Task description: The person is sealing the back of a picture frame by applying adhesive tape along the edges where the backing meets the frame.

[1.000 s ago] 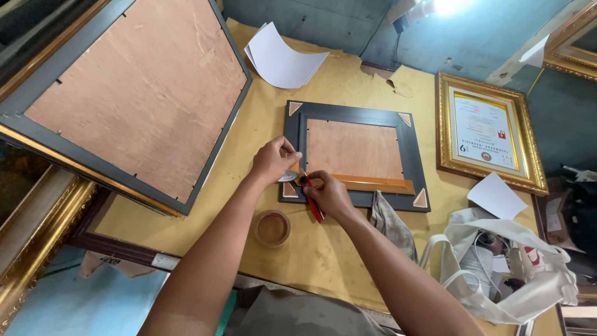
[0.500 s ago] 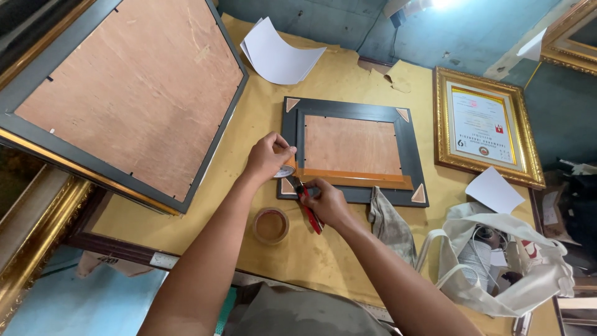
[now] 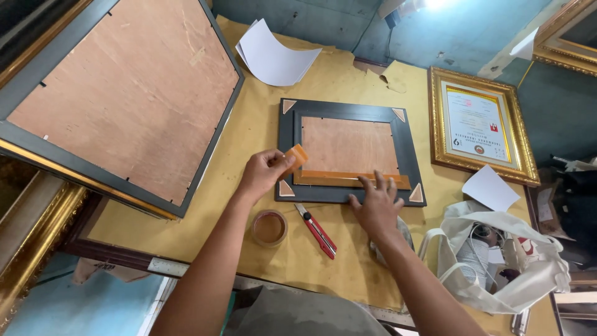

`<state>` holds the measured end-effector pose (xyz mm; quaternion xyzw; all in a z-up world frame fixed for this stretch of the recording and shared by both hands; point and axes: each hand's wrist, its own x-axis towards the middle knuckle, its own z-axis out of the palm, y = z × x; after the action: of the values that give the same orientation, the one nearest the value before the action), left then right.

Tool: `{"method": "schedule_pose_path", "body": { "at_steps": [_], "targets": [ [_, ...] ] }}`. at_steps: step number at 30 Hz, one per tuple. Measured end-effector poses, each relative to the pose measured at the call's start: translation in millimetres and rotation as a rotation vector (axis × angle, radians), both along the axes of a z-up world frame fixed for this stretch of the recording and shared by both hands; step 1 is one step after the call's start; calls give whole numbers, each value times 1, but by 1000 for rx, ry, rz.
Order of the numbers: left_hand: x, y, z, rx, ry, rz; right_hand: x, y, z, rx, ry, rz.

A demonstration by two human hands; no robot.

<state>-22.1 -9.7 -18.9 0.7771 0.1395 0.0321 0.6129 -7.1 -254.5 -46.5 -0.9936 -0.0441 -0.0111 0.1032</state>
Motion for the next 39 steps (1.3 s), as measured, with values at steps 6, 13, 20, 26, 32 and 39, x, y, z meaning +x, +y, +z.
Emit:
{"method": "schedule_pose_path", "body": {
  "at_steps": [6, 13, 20, 26, 32, 39],
  "targets": [
    [-17, -23, -7, -148, -77, -42, -57, 15, 16, 86, 382, -98],
    [-39, -44, 14, -113, -102, -225, -52, 10, 24, 211, 444, -50],
    [-46, -52, 21, -84, -122, -357, 1, -22, -1, 438, 267, -225],
    [-40, -54, 12, -82, -124, -306, -26, 30, 15, -51, 280, -89],
    [-38, -53, 11, -67, -156, -308, -27, 35, -4, -11, 173, 93],
    [-46, -47, 33, -79, -180, -357, -28, 13, 65, 1251, 395, -126]
  ]
}}
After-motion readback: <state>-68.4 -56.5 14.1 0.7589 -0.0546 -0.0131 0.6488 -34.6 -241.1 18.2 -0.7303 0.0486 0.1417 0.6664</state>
